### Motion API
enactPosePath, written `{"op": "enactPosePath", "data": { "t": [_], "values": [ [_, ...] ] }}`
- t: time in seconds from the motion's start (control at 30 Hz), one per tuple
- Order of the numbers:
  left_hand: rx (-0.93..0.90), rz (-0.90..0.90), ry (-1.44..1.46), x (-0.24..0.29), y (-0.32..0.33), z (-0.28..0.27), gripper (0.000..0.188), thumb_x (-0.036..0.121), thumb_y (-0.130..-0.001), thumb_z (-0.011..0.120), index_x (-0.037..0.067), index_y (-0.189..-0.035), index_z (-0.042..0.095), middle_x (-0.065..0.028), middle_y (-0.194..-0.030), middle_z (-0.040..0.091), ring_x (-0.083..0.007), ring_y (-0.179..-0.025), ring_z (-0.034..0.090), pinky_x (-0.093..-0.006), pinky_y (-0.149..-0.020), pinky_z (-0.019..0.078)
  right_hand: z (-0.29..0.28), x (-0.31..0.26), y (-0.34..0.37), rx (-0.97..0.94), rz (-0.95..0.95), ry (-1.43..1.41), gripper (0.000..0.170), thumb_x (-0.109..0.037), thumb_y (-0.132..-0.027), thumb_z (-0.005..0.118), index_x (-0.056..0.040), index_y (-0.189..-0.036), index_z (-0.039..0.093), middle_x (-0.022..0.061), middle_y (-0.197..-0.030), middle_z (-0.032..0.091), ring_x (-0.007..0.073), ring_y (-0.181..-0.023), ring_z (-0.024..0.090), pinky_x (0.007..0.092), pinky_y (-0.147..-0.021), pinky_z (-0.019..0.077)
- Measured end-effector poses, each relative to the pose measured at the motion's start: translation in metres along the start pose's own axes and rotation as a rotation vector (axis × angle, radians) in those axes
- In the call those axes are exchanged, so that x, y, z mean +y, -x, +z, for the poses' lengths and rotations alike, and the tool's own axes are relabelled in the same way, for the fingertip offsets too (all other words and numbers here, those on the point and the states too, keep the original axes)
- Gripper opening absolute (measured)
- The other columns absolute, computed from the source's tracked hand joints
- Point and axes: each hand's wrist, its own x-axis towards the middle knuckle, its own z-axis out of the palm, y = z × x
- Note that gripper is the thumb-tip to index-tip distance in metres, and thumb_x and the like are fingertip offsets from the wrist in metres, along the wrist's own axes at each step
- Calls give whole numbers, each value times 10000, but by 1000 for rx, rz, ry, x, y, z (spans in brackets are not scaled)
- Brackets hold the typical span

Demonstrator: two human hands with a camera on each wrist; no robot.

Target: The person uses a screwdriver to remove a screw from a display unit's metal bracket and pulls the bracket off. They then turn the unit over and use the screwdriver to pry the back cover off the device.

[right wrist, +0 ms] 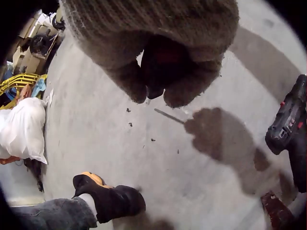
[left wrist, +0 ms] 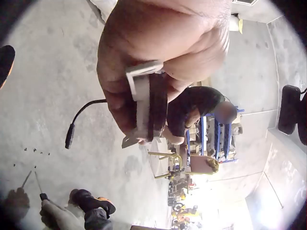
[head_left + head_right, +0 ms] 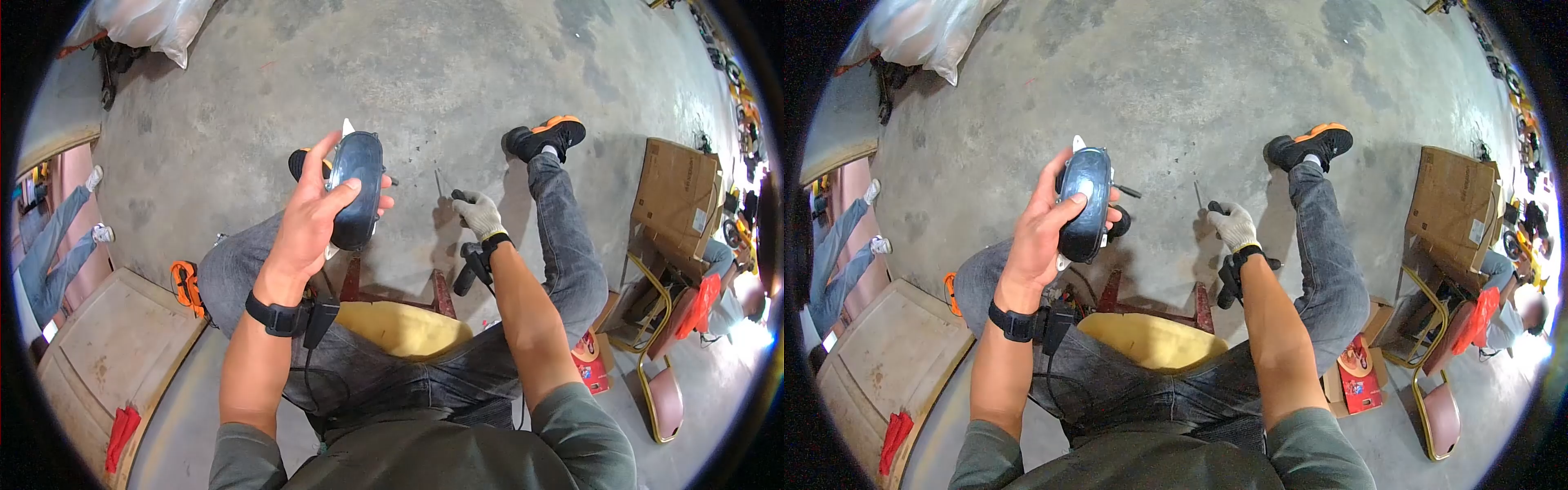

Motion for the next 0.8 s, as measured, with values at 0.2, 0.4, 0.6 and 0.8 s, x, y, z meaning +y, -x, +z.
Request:
{"op": "enactPosePath", "data": {
  "t": [0.2,0.4,0.6,0.8],
  "values": [
    [0,47,-31,-9,-3,-5,482,99,-1018,529,68,-1488,429,-215,-1182,662,-264,-974,713,-357,-838,588,6,-2,-12,-42,-25,-7,461,-265,-784,717,13,-1151,725,90,-855,714,154,-682,651,316,-639,534],
    [-47,-20,-74,-11,-4,-12,194,74,-1021,548,17,-1160,671,-97,-1121,679,-182,-987,698,-304,-866,544,7,-2,-18,-11,-14,-2,455,-268,-790,717,19,-1144,728,84,-844,703,157,-674,646,313,-629,527],
    [-73,14,-173,-16,-5,-13,150,81,-1007,596,-1,-1117,657,-150,-1176,684,-220,-997,712,-324,-860,575,5,-1,-19,-42,-1,-27,517,-269,-787,738,33,-1205,696,79,-859,700,153,-684,644,300,-632,529],
    [-63,9,-232,-15,-8,-10,144,72,-1004,600,-4,-1110,660,-133,-1172,686,-204,-979,713,-326,-871,568,-2,-4,-9,-42,6,-55,538,-263,-786,747,53,-1217,682,77,-864,702,144,-691,646,296,-642,536]
  ]
}}
